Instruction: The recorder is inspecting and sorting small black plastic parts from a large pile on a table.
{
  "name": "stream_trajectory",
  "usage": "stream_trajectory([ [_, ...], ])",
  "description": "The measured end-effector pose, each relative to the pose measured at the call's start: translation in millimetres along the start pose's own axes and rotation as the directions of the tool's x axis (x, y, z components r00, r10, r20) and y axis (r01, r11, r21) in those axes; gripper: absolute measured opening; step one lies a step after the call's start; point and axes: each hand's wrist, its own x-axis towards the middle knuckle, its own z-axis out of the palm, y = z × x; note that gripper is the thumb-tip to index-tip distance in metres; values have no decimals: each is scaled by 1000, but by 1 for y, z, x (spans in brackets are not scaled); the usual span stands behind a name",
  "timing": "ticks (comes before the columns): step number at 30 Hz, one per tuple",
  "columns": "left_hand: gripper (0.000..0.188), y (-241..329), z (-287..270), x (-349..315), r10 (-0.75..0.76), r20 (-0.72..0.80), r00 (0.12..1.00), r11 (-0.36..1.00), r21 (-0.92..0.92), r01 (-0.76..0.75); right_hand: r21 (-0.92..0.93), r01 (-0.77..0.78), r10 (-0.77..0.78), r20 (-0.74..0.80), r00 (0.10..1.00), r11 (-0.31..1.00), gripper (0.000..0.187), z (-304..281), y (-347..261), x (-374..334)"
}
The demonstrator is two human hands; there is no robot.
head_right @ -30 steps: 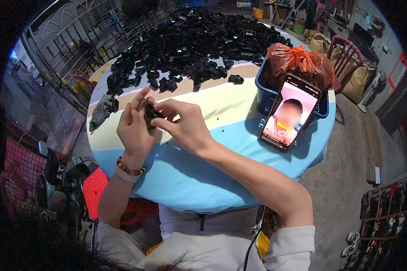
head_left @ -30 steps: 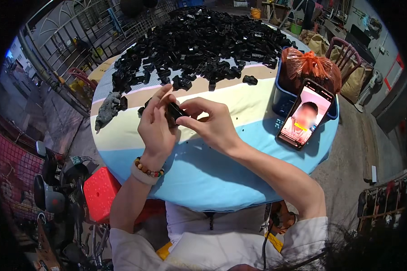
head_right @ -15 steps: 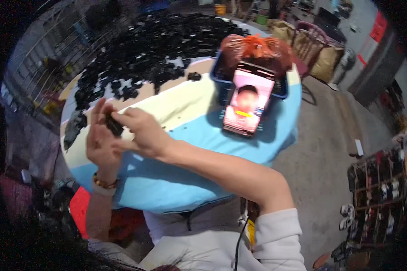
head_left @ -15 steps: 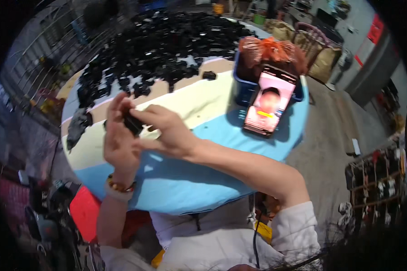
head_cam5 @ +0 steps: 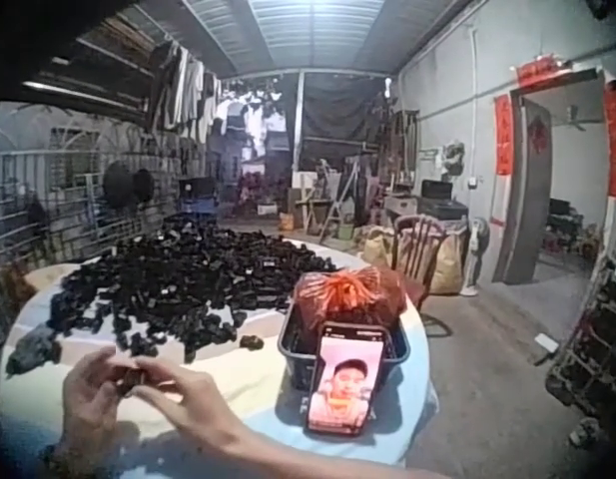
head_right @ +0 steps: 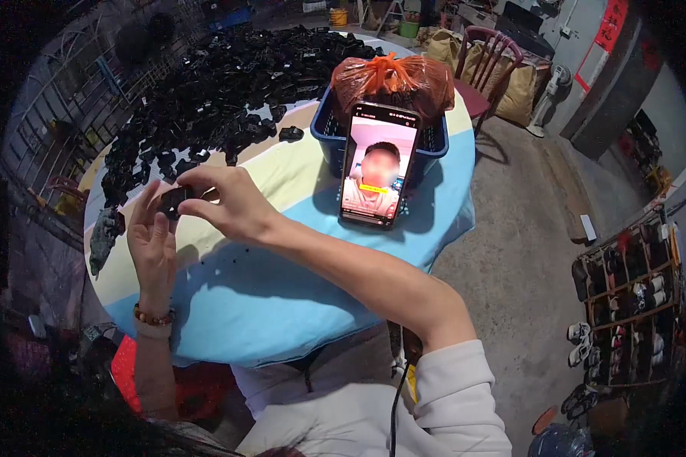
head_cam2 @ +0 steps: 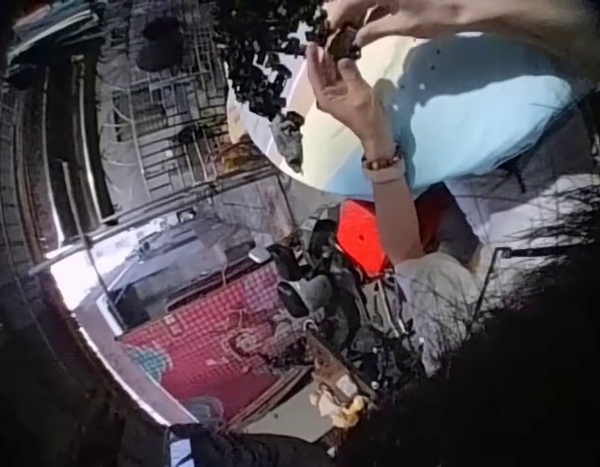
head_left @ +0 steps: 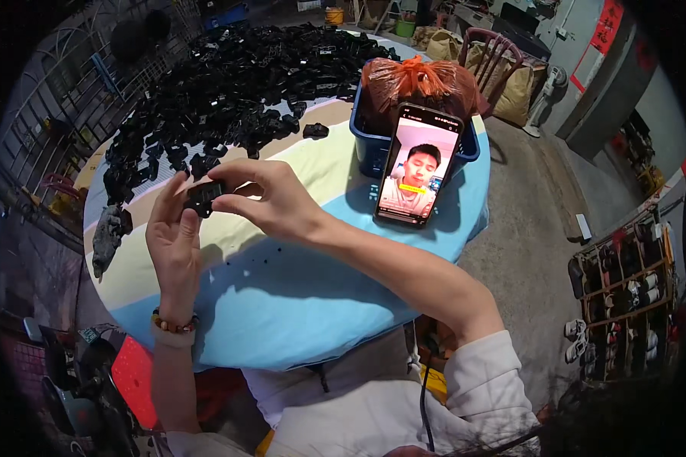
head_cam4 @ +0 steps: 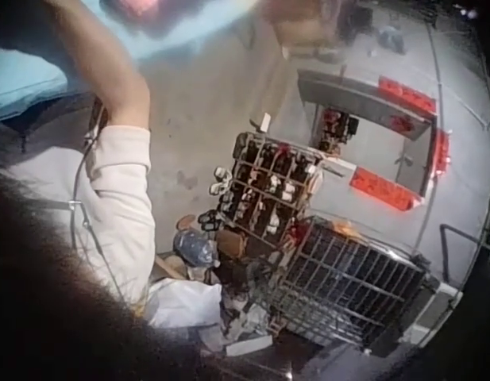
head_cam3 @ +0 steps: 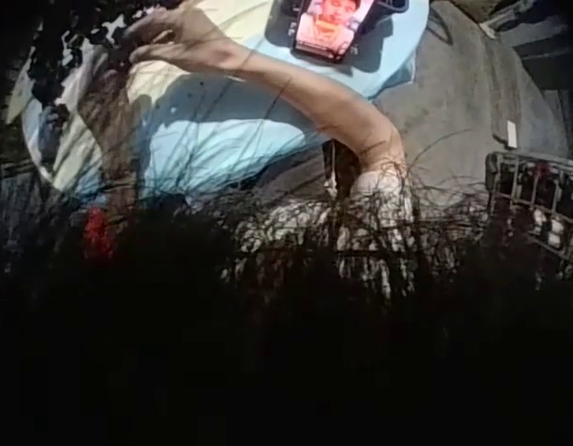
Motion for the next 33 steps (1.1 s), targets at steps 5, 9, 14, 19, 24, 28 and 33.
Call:
stream_trajectory([
  [5, 42, 6, 2, 2, 51, -36, 998, 996, -72, -53, 61, 19, -21, 38, 999, 998, 33, 5, -12, -1],
  [9, 36, -3, -8, 1, 51, -49, 997, 997, -54, -54, 58, 10, -14, 68, 998, 998, 27, -2, -5, 1],
  [14, 27, -8, -26, 9, -57, 18, 998, 947, -317, 59, 150, -200, 157, 259, 953, 968, 28, -5, -44, -8],
  [19, 21, -13, -39, 15, -5, -76, 997, 994, -112, -3, -40, -122, 120, 620, 776, 992, 23, -2, -92, -89],
  [24, 21, -5, -26, 14, 44, -133, 990, 983, 182, -19, -326, -24, 261, 706, 658, 945, 27, 13, -90, -172],
  [28, 56, 4, -26, 10, 40, -252, 967, 890, 449, 80, -601, 122, 302, 554, 776, 790, 29, 35, -47, -222],
  [33, 48, 2, -41, 23, 161, -197, 967, 801, 599, -11, -687, 116, 425, 563, 709, 717, 37, 28, -65, -217],
])
